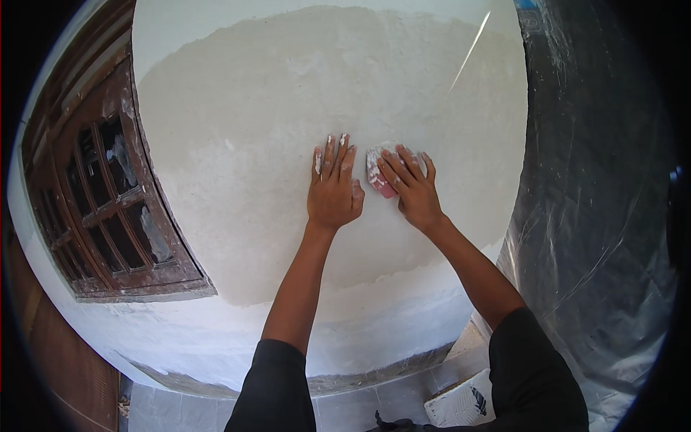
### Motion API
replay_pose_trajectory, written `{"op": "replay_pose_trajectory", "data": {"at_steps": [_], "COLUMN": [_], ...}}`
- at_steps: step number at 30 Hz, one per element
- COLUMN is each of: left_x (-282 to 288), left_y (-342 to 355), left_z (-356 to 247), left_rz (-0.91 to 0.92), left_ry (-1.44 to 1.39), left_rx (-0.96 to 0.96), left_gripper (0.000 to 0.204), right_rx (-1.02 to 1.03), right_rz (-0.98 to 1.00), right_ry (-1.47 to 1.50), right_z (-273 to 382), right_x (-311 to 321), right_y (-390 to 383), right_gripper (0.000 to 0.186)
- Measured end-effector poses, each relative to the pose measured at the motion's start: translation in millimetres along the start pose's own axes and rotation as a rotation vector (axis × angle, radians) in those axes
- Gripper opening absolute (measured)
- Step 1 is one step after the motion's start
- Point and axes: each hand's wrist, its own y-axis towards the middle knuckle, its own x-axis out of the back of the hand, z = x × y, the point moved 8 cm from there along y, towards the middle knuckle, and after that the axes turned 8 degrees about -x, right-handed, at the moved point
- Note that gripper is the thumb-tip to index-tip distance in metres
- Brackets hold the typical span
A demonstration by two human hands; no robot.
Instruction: The person applies wall putty to a wall using a putty knife, regularly scooping more putty from a putty container on the floor.
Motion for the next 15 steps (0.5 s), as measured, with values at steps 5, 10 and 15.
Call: {"op": "replay_pose_trajectory", "data": {"at_steps": [5, 10, 15], "left_x": [2, -20, -64], "left_y": [6, -41, -152], "left_z": [-4, -27, -149], "left_rz": [-0.02, 0.011, 0.238], "left_ry": [-0.015, -0.058, -0.328], "left_rx": [-0.02, 0.004, 0.171], "left_gripper": [0.071, 0.068, 0.064], "right_rx": [-0.1, -0.323, -0.882], "right_rz": [0.216, 0.754, 0.809], "right_ry": [0.038, 0.207, 0.359], "right_z": [1, 1, -42], "right_x": [-1, -14, 57], "right_y": [-156, -336, -500], "right_gripper": [0.078, 0.067, 0.045]}}
